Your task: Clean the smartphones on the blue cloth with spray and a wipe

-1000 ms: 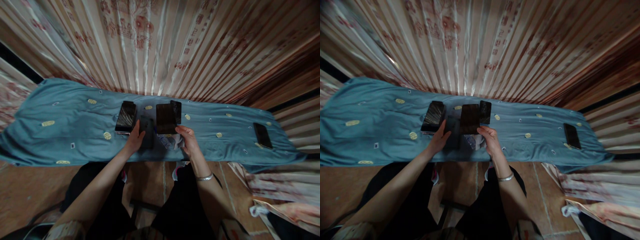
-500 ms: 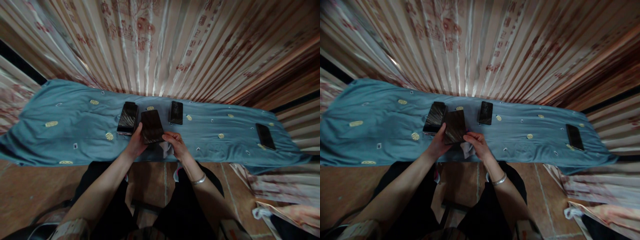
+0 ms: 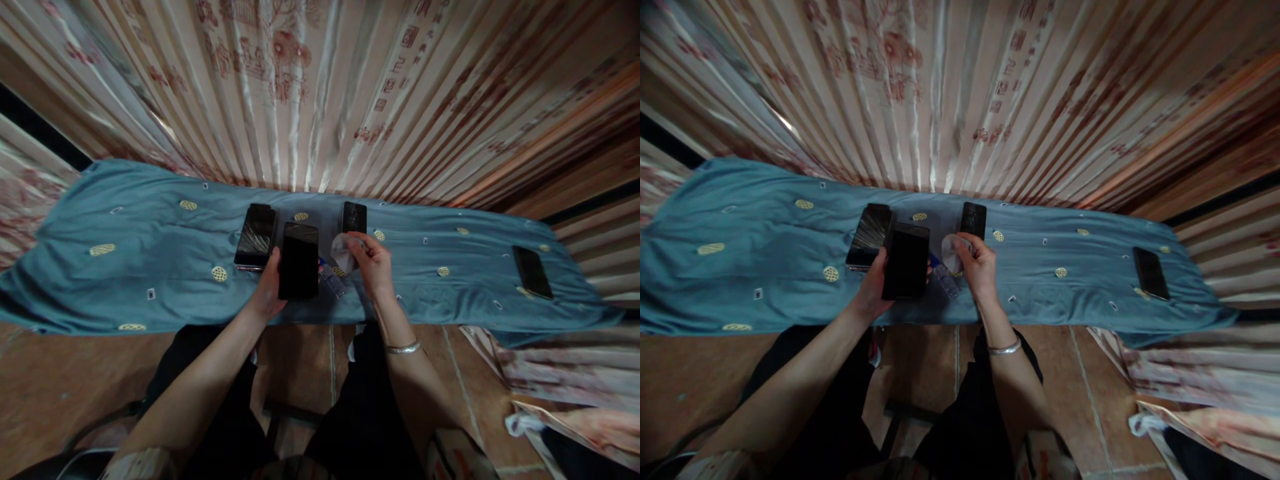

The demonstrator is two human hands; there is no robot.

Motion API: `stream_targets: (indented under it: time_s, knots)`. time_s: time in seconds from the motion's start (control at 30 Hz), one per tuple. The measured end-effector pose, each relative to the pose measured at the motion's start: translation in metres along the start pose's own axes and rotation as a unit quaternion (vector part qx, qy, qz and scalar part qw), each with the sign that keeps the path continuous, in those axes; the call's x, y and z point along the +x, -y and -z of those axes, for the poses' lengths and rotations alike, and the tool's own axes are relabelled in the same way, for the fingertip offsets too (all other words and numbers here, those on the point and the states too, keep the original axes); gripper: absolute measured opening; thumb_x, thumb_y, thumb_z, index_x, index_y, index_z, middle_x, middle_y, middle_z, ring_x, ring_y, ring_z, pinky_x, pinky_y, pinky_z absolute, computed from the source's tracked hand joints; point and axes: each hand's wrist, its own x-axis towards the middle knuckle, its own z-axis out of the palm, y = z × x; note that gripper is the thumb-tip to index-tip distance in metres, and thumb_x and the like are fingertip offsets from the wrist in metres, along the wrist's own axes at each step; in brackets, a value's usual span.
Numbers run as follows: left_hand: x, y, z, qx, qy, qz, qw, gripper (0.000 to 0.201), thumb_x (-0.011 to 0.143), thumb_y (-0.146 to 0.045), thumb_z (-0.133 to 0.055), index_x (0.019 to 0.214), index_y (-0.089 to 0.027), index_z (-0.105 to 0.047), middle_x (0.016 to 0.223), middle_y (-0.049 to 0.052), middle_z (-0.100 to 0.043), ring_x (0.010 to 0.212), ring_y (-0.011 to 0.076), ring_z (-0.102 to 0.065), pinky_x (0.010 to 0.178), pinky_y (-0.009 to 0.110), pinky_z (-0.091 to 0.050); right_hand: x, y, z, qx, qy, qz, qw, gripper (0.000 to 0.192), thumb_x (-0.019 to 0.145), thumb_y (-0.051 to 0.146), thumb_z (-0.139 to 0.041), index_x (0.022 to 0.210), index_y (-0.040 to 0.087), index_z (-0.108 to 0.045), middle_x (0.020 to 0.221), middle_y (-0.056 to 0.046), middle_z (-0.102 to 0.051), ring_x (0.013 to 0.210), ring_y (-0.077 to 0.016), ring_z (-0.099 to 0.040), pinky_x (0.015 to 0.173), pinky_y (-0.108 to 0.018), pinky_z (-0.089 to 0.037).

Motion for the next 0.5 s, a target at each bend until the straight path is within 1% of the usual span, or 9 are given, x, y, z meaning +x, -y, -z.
stream_targets:
  time_s: [0.07, 0.1, 0.17, 0.23, 0.27, 0.3, 0.37, 0.5]
  knots:
    - [0.001, 0.006, -0.001, -0.001, -0.007, 0.017, 1.000, 0.068, 0.109, -0.051, -0.024, 0.127, -0.005, -0.071, 0.097, 0.017, -0.082, 0.085, 0.0266, -0.079, 0.081, 0.038, -0.063, -0.002, -0.002, -0.006, -0.039, -0.019, 0.078, 0.996, 0.042, 0.088, 0.054, -0.069, 0.111, 0.020, -0.077, 0.103, -0.008, -0.079, 0.089, -0.0226, -0.073, 0.080, -0.036, -0.060]
    - [0.001, 0.009, -0.002, -0.004, -0.015, 0.025, 1.000, 0.066, 0.109, -0.049, -0.026, 0.128, -0.005, -0.071, 0.098, 0.016, -0.082, 0.088, 0.0264, -0.079, 0.084, 0.038, -0.062, -0.005, -0.001, -0.011, -0.064, -0.015, 0.116, 0.991, 0.037, 0.092, 0.049, -0.066, 0.115, 0.021, -0.076, 0.111, -0.009, -0.079, 0.097, -0.0234, -0.073, 0.087, -0.038, -0.060]
    - [0.002, 0.013, -0.006, -0.016, -0.041, 0.029, 0.999, 0.059, 0.109, -0.044, -0.031, 0.132, -0.006, -0.070, 0.102, 0.015, -0.082, 0.095, 0.0256, -0.079, 0.093, 0.038, -0.061, -0.014, 0.001, -0.021, -0.121, 0.032, 0.182, 0.975, 0.031, 0.100, 0.039, -0.056, 0.121, 0.024, -0.074, 0.120, -0.009, -0.078, 0.110, -0.0233, -0.072, 0.098, -0.041, -0.059]
    - [0.003, 0.016, -0.011, -0.035, -0.070, 0.012, 0.997, 0.051, 0.109, -0.037, -0.036, 0.137, -0.009, -0.068, 0.107, 0.012, -0.082, 0.103, 0.0241, -0.078, 0.100, 0.036, -0.058, -0.024, 0.003, -0.031, -0.175, 0.089, 0.245, 0.950, 0.033, 0.105, 0.033, -0.049, 0.127, 0.023, -0.072, 0.125, -0.010, -0.076, 0.118, -0.0235, -0.070, 0.105, -0.044, -0.057]
    - [0.003, 0.016, -0.013, -0.043, -0.083, 0.002, 0.996, 0.048, 0.109, -0.034, -0.038, 0.139, -0.010, -0.067, 0.110, 0.011, -0.082, 0.105, 0.0231, -0.077, 0.102, 0.035, -0.057, -0.028, 0.003, -0.035, -0.206, 0.111, 0.268, 0.934, 0.035, 0.106, 0.032, -0.048, 0.130, 0.021, -0.070, 0.130, -0.011, -0.074, 0.122, -0.0247, -0.068, 0.109, -0.046, -0.055]
    - [0.003, 0.016, -0.015, -0.049, -0.091, -0.005, 0.995, 0.047, 0.109, -0.032, -0.038, 0.141, -0.011, -0.066, 0.111, 0.010, -0.082, 0.107, 0.0223, -0.077, 0.103, 0.034, -0.056, -0.031, 0.004, -0.038, -0.233, 0.124, 0.285, 0.921, 0.036, 0.106, 0.032, -0.048, 0.133, 0.020, -0.069, 0.133, -0.013, -0.072, 0.124, -0.0260, -0.067, 0.111, -0.048, -0.054]
    - [0.002, 0.015, -0.018, -0.054, -0.093, -0.001, 0.994, 0.048, 0.110, -0.031, -0.037, 0.142, -0.011, -0.065, 0.114, 0.010, -0.082, 0.110, 0.0216, -0.076, 0.105, 0.034, -0.055, -0.034, 0.003, -0.042, -0.267, 0.141, 0.300, 0.905, 0.040, 0.107, 0.028, -0.043, 0.139, 0.018, -0.066, 0.138, -0.015, -0.069, 0.127, -0.0270, -0.064, 0.113, -0.050, -0.053]
    - [-0.001, 0.020, -0.015, -0.044, -0.077, 0.031, 0.996, 0.049, 0.109, -0.035, -0.039, 0.144, -0.012, -0.064, 0.119, 0.011, -0.081, 0.115, 0.0233, -0.075, 0.107, 0.036, -0.055, -0.030, -0.001, -0.040, -0.289, 0.134, 0.308, 0.897, 0.046, 0.107, 0.020, -0.037, 0.146, 0.015, -0.060, 0.143, -0.018, -0.064, 0.132, -0.0283, -0.060, 0.115, -0.054, -0.051]
